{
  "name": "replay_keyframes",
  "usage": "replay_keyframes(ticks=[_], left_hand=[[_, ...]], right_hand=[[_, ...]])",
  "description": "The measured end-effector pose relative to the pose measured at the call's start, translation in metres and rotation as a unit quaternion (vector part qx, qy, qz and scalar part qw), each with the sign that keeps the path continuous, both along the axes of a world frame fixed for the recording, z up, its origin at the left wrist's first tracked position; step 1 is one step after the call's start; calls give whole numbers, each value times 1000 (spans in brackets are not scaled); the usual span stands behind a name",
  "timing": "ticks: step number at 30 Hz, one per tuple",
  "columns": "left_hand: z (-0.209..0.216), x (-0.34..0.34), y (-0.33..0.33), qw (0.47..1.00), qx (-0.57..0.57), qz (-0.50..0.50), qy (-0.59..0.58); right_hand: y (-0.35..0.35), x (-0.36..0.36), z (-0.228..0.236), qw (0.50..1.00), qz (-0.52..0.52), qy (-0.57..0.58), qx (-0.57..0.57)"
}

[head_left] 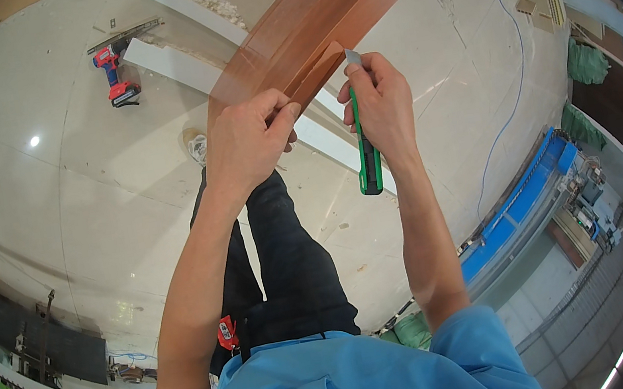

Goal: The person uses a green utility knife to trim the edge of a long, curved wooden piece. They hold the wood with one hand and carefully cut along the edge with the other, then peel away the trimmed strip.

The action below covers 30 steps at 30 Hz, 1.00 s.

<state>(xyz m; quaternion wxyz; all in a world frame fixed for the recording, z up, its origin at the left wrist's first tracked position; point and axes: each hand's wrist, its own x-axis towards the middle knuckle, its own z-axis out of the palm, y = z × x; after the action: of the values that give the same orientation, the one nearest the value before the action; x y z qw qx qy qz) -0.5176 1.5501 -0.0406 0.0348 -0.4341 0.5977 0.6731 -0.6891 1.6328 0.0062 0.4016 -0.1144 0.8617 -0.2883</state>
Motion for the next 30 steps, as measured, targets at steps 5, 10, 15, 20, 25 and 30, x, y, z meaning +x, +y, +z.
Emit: replay_keyframes(ticks=[5,10,15,20,25,30], left_hand=[[0,0,0,1000,1,2,-3],[0,0,1,1000,0,5,3],[0,1,1,1000,-1,-1,-1],[0,0,-1,1000,0,-6,-3],[1,-1,-2,1000,17,-3,8],[1,0,-3,1000,20,4,14]], right_hand=[[2,3,-4,1000,-17,-8,-23],[0,6,-5,999,-26,13,-26],[-3,7,-2,1000,-18,18,-7],[-5,8,-1,1000,-13,26,1],[-13,22,-4,999,-24,48,10],[-20,23,-5,997,-43,64,13]])
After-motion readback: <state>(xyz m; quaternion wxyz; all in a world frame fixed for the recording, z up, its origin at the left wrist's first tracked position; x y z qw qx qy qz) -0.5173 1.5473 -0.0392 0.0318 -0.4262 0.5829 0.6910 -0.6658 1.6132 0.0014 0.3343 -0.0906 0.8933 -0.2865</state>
